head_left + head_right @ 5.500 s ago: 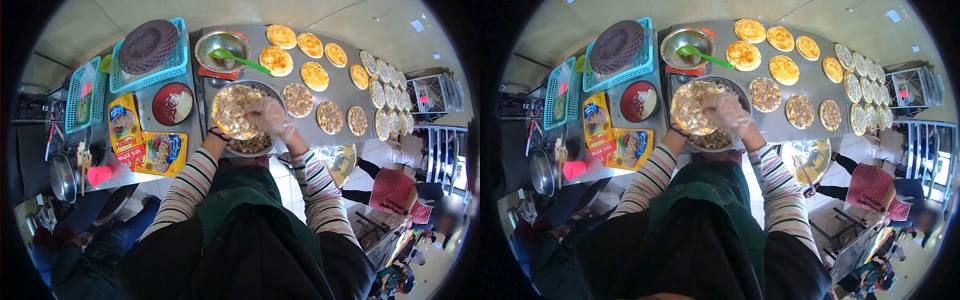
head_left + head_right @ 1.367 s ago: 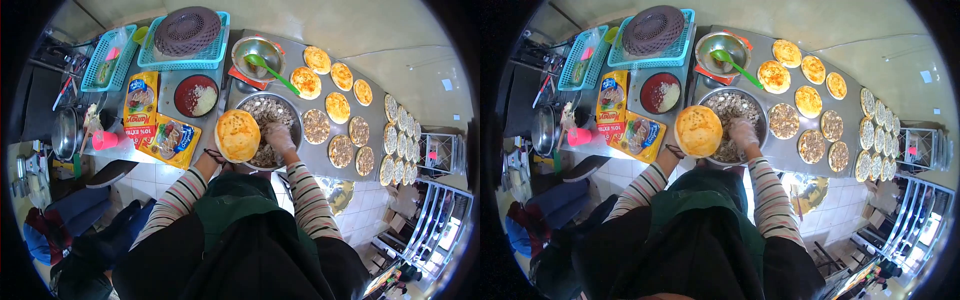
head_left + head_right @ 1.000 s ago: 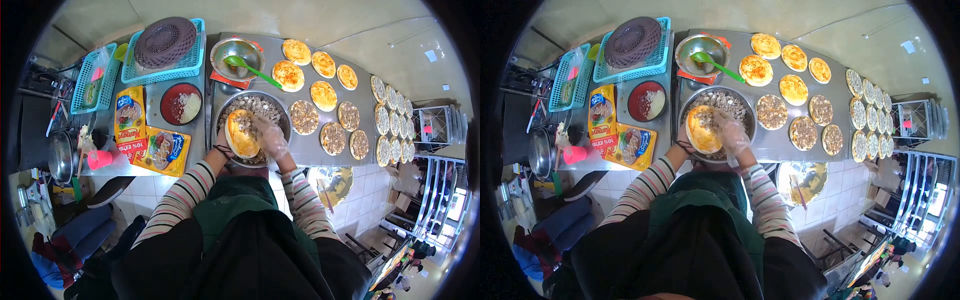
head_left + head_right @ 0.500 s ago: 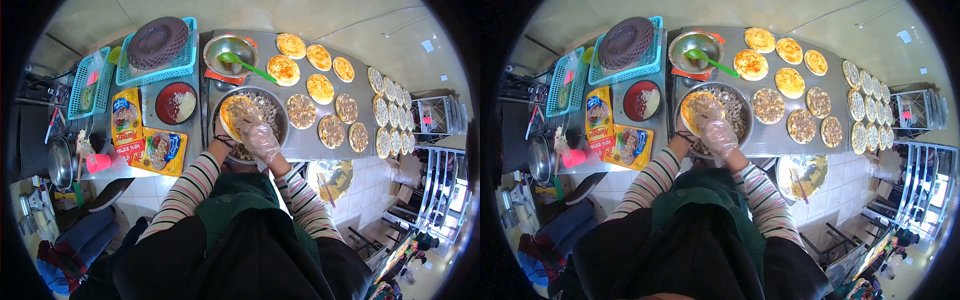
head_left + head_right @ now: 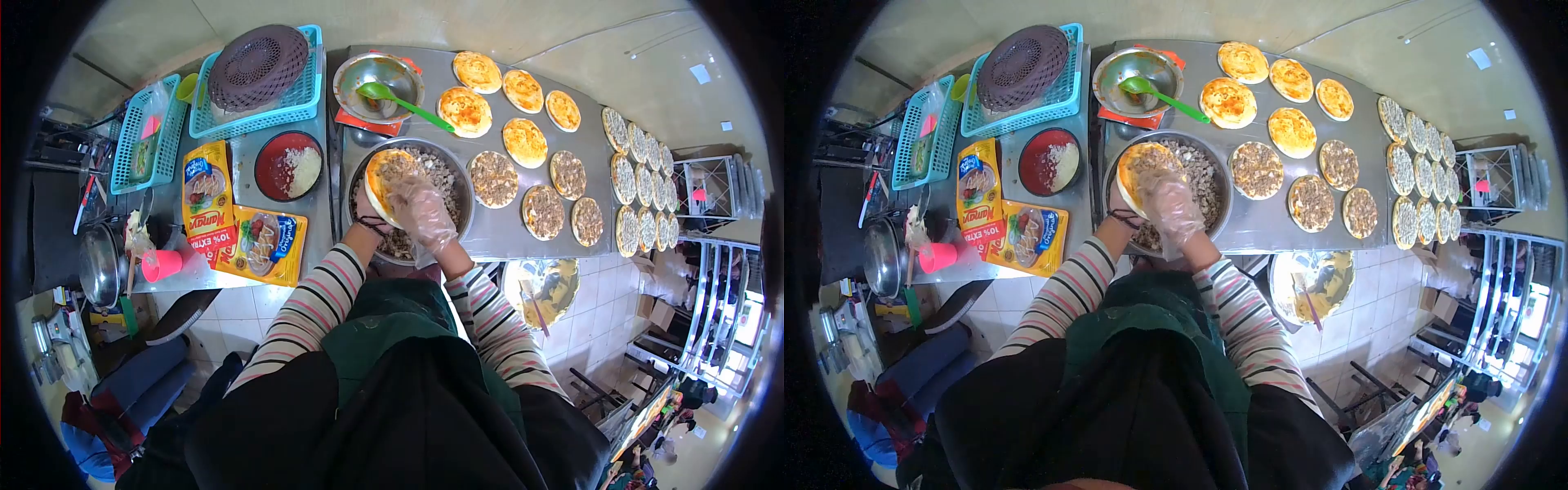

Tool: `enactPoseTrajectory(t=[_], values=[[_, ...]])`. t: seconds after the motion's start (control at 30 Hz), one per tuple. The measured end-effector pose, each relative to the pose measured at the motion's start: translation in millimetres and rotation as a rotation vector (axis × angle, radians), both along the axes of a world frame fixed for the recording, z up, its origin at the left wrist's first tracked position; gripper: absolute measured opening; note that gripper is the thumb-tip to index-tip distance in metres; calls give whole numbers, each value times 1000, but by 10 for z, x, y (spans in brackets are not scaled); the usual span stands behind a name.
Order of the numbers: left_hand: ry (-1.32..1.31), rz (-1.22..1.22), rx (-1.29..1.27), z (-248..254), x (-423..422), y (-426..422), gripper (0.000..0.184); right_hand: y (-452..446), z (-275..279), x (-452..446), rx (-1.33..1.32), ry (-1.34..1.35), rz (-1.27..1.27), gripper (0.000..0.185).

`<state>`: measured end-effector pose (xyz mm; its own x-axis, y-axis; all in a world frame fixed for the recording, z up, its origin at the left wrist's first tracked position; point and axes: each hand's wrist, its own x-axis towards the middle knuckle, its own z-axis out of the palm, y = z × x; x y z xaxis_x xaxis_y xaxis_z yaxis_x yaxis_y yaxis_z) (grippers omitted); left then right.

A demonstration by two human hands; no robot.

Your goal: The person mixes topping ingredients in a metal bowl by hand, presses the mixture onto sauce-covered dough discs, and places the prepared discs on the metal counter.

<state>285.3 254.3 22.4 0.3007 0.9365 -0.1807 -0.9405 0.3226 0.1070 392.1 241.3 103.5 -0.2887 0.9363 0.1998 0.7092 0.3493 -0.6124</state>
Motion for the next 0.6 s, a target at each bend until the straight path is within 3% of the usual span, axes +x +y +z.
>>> enactPoseTrajectory(t=[0.1, 0.13, 0.2, 0.3, 0.4, 0.53, 0.6], values=[[117, -6, -102, -93, 11, 8, 45, 51, 93, -42, 34, -31, -16, 19], [18, -40, -9, -131, -6, 8, 47, 86, 142, -44, -1, 24, 37, 19], [58, -31, -85, -50, 7, 3, 47, 161, 169, -32, -40, 75, 90, 19], [77, -16, -184, -77, 31, -5, 47, 232, -19, 11, -30, -140, -26, 19], [70, -15, -174, -76, 48, 5, 48, 166, -72, -87, 107, -211, 94, 19], [72, -41, -91, -209, -2, 12, 49, 203, 18, -116, 204, -24, 148, 20], [63, -66, -115, -188, -39, 15, 50, 198, 154, -137, -44, -31, 97, 21]])
